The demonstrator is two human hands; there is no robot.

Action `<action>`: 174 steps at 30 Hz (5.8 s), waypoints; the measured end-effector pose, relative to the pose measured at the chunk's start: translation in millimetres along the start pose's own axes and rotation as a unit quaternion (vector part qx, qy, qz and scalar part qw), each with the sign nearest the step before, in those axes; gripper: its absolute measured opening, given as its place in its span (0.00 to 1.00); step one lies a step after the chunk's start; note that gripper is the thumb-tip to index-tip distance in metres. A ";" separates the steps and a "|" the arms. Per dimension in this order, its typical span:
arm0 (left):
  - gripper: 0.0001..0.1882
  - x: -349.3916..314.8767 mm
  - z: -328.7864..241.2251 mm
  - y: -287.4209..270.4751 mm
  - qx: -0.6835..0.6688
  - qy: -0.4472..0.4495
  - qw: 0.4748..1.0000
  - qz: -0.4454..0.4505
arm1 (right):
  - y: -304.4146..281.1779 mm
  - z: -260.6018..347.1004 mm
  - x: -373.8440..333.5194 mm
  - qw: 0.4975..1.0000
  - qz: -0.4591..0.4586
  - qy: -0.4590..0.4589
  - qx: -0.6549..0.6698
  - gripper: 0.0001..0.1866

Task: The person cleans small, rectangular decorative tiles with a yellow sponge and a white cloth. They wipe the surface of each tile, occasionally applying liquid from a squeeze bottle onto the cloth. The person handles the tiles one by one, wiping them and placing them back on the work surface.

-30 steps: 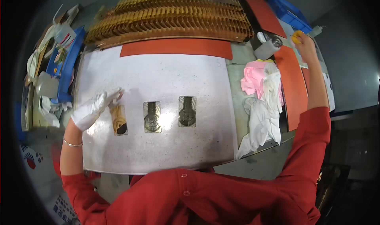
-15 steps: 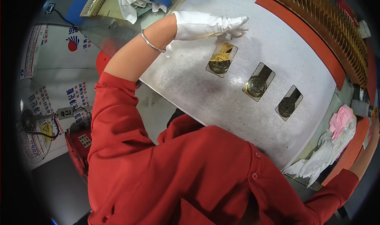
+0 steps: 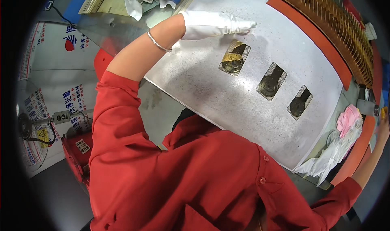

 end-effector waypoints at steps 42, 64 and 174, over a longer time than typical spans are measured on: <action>0.38 -21.2 49.4 29.1 0.517 0.019 0.841 -0.158 | 51.9 541.1 -148.1 0.875 0.094 -0.388 0.273 0.07; 0.26 -16.9 58.6 29.7 0.488 0.043 0.859 -0.147 | 46.1 552.8 -136.2 0.875 0.083 -0.395 0.267 0.06; 0.38 161.9 -143.8 125.7 -0.005 0.074 0.976 0.206 | 73.6 298.8 -272.9 0.606 0.161 -0.007 0.779 0.05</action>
Point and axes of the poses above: each hand's wrist, its own x-axis towards the middle knuckle, its own y-axis out of the palm, z = x × y, the point moved 4 cm from there along x, towards the middle knuckle, and after that the axes turned 11 degrees about z, right-handed, at the moved point
